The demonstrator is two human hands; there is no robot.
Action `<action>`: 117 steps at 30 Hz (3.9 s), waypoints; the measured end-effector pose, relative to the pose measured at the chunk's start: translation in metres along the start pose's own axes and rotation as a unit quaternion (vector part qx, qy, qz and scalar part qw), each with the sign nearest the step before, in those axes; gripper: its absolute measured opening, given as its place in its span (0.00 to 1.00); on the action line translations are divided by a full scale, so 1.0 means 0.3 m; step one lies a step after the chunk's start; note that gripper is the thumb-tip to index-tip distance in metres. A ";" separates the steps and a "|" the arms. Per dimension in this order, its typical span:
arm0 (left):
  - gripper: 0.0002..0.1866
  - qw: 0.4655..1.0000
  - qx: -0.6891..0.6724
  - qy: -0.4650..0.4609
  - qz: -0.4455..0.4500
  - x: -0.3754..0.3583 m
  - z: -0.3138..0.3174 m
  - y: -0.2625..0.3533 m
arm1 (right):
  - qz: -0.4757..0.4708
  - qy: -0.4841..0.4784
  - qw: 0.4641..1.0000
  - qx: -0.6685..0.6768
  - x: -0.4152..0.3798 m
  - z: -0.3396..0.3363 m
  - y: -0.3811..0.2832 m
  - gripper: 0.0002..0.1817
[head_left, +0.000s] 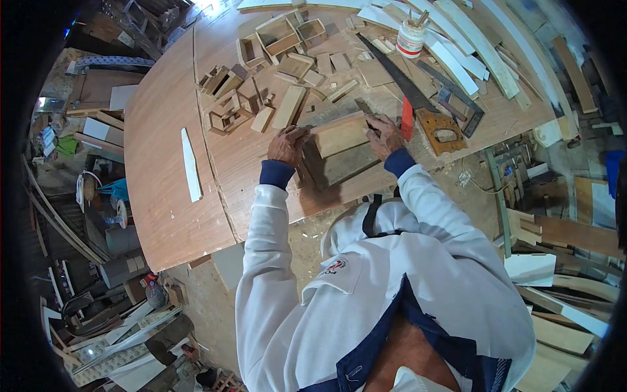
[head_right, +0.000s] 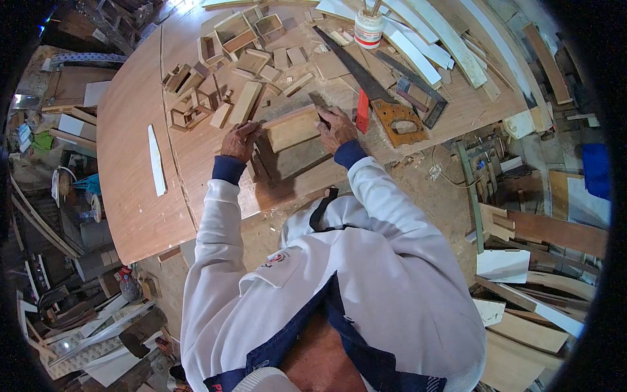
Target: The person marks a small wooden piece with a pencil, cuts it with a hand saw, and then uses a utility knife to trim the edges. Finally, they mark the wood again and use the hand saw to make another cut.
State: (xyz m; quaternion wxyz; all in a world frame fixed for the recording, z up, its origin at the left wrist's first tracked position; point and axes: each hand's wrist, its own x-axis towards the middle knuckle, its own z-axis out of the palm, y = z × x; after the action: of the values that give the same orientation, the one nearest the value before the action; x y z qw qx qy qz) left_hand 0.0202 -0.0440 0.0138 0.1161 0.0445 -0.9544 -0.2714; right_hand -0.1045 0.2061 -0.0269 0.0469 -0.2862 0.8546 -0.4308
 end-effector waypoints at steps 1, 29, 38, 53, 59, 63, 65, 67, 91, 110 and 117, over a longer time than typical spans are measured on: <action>0.10 1.000 -0.002 -0.004 0.002 0.001 0.000 -0.001 | 0.000 0.000 1.000 0.000 0.000 -0.002 -0.004 0.21; 0.10 0.999 -0.028 -0.021 0.007 -0.001 0.005 -0.028 | 0.021 -0.031 0.999 0.008 0.018 -0.005 -0.001 0.20; 0.13 0.983 -0.009 0.120 -0.137 -0.051 -0.108 -0.129 | -0.123 -0.088 0.983 -0.106 0.045 -0.067 -0.079 0.40; 0.15 0.971 -0.048 0.134 -0.193 -0.199 -0.146 -0.089 | -0.119 -0.176 0.965 -0.155 0.116 -0.050 -0.116 0.44; 0.17 0.974 -0.068 0.128 -0.172 -0.231 -0.071 -0.127 | 0.090 -0.032 0.979 -0.178 0.172 -0.077 -0.130 0.39; 0.18 0.972 -0.090 0.099 -0.192 -0.195 -0.087 -0.026 | 0.153 0.000 0.967 -0.205 0.204 -0.093 -0.048 0.36; 0.17 0.975 -0.080 0.103 -0.182 -0.189 -0.073 -0.019 | 0.131 0.000 0.973 -0.192 0.201 -0.094 -0.022 0.35; 0.16 0.974 -0.086 0.104 -0.184 -0.186 -0.065 -0.013 | 0.108 0.002 0.978 -0.181 0.195 -0.100 -0.035 0.35; 0.11 0.901 -0.101 0.259 -0.333 -0.420 -0.087 0.083 | -0.251 -0.261 0.908 -0.211 0.479 0.373 -0.260 0.33; 0.09 0.989 -0.007 0.140 -0.037 0.039 0.192 0.174 | 0.125 0.181 0.966 -0.138 -0.170 -0.329 0.161 0.07; 0.10 0.968 0.159 0.135 -0.140 0.045 0.288 0.249 | 0.027 0.127 0.944 -0.303 -0.245 -0.357 0.206 0.21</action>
State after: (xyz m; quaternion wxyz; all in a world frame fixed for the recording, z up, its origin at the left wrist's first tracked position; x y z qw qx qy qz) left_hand -0.0157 0.0611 -0.0154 0.1962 0.2317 -0.9450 -0.1216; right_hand -0.1061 0.3498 -0.0194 -0.1389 -0.2067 0.9511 -0.1827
